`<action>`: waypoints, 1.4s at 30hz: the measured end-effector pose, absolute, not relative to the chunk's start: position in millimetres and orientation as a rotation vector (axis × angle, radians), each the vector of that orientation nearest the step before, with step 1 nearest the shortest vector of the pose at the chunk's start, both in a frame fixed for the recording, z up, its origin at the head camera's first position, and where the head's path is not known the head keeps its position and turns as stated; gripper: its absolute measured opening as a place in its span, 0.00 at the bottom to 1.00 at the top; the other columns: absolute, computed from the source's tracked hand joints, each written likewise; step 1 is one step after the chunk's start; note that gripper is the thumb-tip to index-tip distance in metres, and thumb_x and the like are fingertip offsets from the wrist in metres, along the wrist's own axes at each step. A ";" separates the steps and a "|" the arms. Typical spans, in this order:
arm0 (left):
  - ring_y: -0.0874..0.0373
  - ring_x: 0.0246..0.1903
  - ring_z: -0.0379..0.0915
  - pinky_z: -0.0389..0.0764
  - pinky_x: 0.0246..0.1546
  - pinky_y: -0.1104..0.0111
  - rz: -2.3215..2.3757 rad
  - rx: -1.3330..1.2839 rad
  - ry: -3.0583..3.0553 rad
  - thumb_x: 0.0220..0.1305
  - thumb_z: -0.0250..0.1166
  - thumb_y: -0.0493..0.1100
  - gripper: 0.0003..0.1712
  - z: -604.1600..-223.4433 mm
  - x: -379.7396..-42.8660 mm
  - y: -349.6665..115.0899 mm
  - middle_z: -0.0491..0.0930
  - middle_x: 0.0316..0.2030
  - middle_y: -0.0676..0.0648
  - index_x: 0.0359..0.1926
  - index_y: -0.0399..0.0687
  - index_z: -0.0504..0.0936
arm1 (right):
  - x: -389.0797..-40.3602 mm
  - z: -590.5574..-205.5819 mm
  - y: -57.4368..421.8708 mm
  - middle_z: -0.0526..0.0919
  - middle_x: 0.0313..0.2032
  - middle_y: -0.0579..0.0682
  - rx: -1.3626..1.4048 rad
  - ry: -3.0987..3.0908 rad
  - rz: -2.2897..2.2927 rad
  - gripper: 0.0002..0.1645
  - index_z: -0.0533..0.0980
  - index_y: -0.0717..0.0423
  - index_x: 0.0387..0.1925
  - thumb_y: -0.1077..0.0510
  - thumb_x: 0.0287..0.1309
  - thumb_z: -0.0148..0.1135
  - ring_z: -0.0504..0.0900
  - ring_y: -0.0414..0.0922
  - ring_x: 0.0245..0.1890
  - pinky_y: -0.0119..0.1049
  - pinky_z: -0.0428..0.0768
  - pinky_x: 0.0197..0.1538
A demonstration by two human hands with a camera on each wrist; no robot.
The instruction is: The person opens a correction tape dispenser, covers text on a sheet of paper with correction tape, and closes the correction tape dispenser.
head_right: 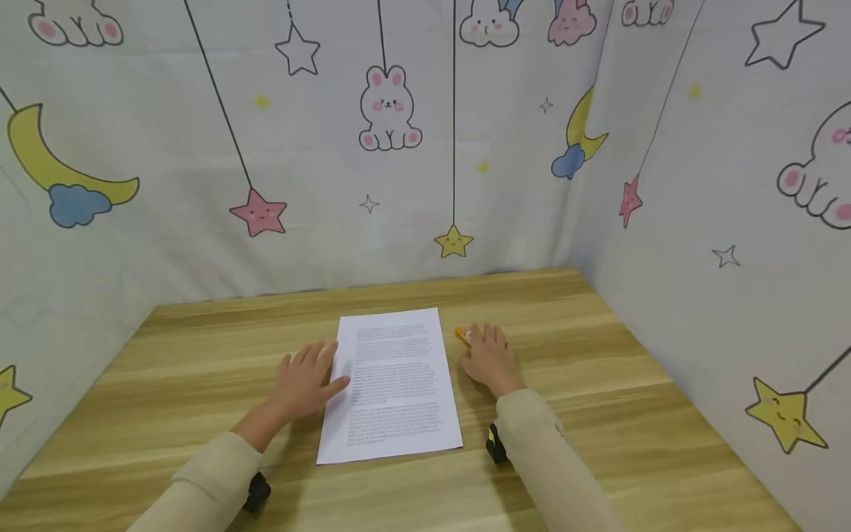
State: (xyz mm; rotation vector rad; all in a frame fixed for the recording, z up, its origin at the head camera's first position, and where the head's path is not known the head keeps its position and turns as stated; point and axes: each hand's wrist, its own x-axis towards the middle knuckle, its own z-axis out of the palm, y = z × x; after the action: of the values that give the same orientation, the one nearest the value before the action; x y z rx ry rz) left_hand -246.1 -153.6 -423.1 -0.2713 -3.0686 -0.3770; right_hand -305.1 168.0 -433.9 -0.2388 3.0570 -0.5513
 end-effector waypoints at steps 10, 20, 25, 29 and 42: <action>0.43 0.65 0.53 0.49 0.64 0.41 -0.412 -0.332 -3.026 0.63 0.55 0.60 0.37 -413.4 -250.4 -144.8 0.61 0.65 0.39 0.65 0.44 0.63 | -324.2 -433.3 175.1 0.60 0.64 0.66 -0.081 3.058 -0.498 0.38 0.55 0.58 0.68 0.49 0.60 0.54 0.61 0.65 0.61 0.61 0.65 0.58; 0.42 0.64 0.57 0.52 0.63 0.42 -0.450 -0.337 -3.004 0.63 0.55 0.58 0.33 -409.6 -249.1 -146.1 0.65 0.62 0.39 0.62 0.42 0.67 | -320.4 -433.6 178.8 0.68 0.57 0.68 -0.156 3.139 -0.545 0.32 0.65 0.63 0.61 0.53 0.58 0.59 0.69 0.64 0.54 0.57 0.69 0.55; 0.41 0.61 0.60 0.58 0.60 0.44 -0.446 -0.334 -2.989 0.62 0.56 0.57 0.32 -408.6 -249.6 -147.3 0.69 0.59 0.37 0.61 0.40 0.68 | -320.3 -431.3 177.6 0.67 0.58 0.67 -0.181 3.133 -0.590 0.31 0.66 0.61 0.60 0.51 0.58 0.59 0.69 0.64 0.55 0.56 0.70 0.55; 0.40 0.59 0.64 0.64 0.58 0.46 -0.468 -0.331 -2.976 0.62 0.57 0.56 0.32 -406.9 -248.0 -147.9 0.72 0.56 0.37 0.60 0.39 0.69 | -317.8 -425.6 173.0 0.68 0.58 0.64 -0.218 3.126 -0.671 0.30 0.66 0.58 0.60 0.50 0.58 0.58 0.68 0.62 0.56 0.56 0.70 0.54; 0.49 0.52 0.70 0.73 0.51 0.57 -0.530 -0.392 -2.891 0.62 0.59 0.52 0.23 -397.4 -243.3 -136.5 0.77 0.48 0.46 0.52 0.44 0.76 | -294.4 -400.7 147.2 0.72 0.53 0.59 -0.458 3.077 -0.937 0.29 0.69 0.59 0.56 0.53 0.52 0.58 0.70 0.54 0.51 0.49 0.72 0.51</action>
State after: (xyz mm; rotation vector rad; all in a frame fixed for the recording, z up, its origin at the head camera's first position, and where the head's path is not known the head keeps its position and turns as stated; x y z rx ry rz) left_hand -243.3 -136.5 -397.4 -0.3918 -2.8913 -0.5305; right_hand -294.4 147.2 -400.7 -0.4582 3.0770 -0.9370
